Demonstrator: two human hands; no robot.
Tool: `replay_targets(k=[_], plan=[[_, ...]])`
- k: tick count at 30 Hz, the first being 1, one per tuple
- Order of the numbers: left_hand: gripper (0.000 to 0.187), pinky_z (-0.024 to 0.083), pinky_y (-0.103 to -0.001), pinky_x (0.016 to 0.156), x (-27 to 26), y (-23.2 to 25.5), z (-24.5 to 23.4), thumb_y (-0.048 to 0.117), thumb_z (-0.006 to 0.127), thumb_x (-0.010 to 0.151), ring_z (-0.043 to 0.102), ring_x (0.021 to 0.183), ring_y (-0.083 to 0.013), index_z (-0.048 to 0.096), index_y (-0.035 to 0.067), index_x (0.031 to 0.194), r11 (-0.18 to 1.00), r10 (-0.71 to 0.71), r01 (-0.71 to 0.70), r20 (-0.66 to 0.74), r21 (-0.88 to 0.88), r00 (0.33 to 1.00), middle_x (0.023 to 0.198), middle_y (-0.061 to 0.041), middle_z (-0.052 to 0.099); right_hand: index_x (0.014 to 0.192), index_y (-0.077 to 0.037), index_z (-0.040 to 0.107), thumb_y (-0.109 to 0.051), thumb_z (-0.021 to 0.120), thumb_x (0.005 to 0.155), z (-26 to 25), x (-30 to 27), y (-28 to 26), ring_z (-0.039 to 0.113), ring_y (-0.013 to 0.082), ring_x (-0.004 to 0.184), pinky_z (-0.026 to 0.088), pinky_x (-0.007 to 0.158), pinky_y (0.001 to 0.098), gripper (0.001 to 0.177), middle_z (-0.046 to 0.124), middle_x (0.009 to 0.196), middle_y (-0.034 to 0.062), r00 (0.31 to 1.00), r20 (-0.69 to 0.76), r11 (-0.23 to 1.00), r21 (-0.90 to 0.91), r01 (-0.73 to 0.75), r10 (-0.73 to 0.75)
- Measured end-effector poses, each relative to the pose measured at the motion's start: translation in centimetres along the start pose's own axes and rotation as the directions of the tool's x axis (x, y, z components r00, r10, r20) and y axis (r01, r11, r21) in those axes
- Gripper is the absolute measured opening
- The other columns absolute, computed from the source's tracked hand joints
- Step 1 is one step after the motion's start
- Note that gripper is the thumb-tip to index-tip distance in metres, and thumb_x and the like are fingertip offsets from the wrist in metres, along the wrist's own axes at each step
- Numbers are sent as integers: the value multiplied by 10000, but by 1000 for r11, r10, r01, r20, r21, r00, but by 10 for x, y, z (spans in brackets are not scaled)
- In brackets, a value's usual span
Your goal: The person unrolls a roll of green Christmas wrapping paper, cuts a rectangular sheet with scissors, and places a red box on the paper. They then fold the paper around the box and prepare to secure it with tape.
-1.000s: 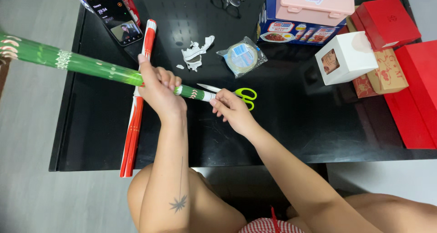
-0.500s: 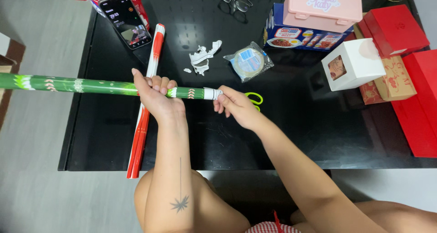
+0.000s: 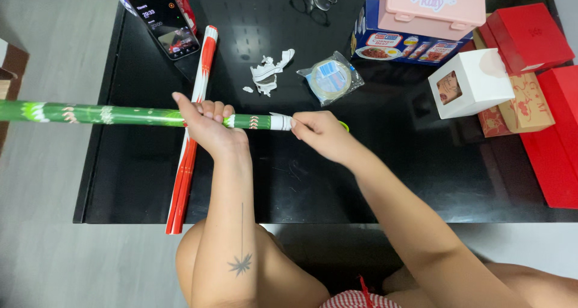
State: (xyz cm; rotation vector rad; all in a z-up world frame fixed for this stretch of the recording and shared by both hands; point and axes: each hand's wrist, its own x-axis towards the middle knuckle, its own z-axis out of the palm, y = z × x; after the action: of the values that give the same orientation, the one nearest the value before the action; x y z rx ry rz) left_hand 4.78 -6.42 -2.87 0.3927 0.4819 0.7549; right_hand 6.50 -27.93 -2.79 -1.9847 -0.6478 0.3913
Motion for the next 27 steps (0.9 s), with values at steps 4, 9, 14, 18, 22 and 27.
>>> replay_targets(k=[4,9,14,18,22,27], plan=[[494,252,-242,435,16,2,-10,469,636,995,294,465,-72,372,173,700,996,-56,58,44,-67,997,565,52,323,854,-26,614,-139,609,962,14,-3,-10,529,105,687,426,598,310,156,550,718,67,910,-198,913,-265,309,-365],[534,300,-241,436,29,17,-20,478,589,1017,323,445,-90,380,155,647,884,-261,323,215,-339,941,562,35,363,817,-35,536,-121,556,1074,34,-11,-33,456,167,669,370,593,326,272,496,719,47,927,-305,949,155,273,-217],[536,325,-219,443,35,40,-19,445,533,1079,309,425,-89,380,145,662,652,-283,540,490,-532,824,535,35,337,759,-104,449,-161,455,1040,70,-11,-64,381,122,583,352,544,283,287,416,648,-13,996,-30,68,997,24,81],[530,297,-227,442,35,38,-20,423,527,1083,304,427,-89,375,156,652,754,-172,379,396,-536,902,526,37,331,743,-133,400,-200,437,1053,70,-7,-72,346,106,603,345,547,253,319,335,636,-29,962,273,-427,873,-237,25],[530,262,-250,418,33,34,-17,416,552,1031,290,413,-110,337,183,606,907,30,25,123,-421,992,489,35,320,717,-140,426,-202,479,1048,79,-18,-72,352,102,560,340,515,252,341,345,620,-29,959,278,-228,938,-260,50],[533,294,-287,454,25,36,-10,475,573,1027,275,444,-107,328,195,645,968,250,-248,41,-42,967,530,37,319,767,-103,587,-273,494,1019,43,14,-32,534,155,508,461,482,285,318,559,607,35,987,-130,363,927,89,90]])
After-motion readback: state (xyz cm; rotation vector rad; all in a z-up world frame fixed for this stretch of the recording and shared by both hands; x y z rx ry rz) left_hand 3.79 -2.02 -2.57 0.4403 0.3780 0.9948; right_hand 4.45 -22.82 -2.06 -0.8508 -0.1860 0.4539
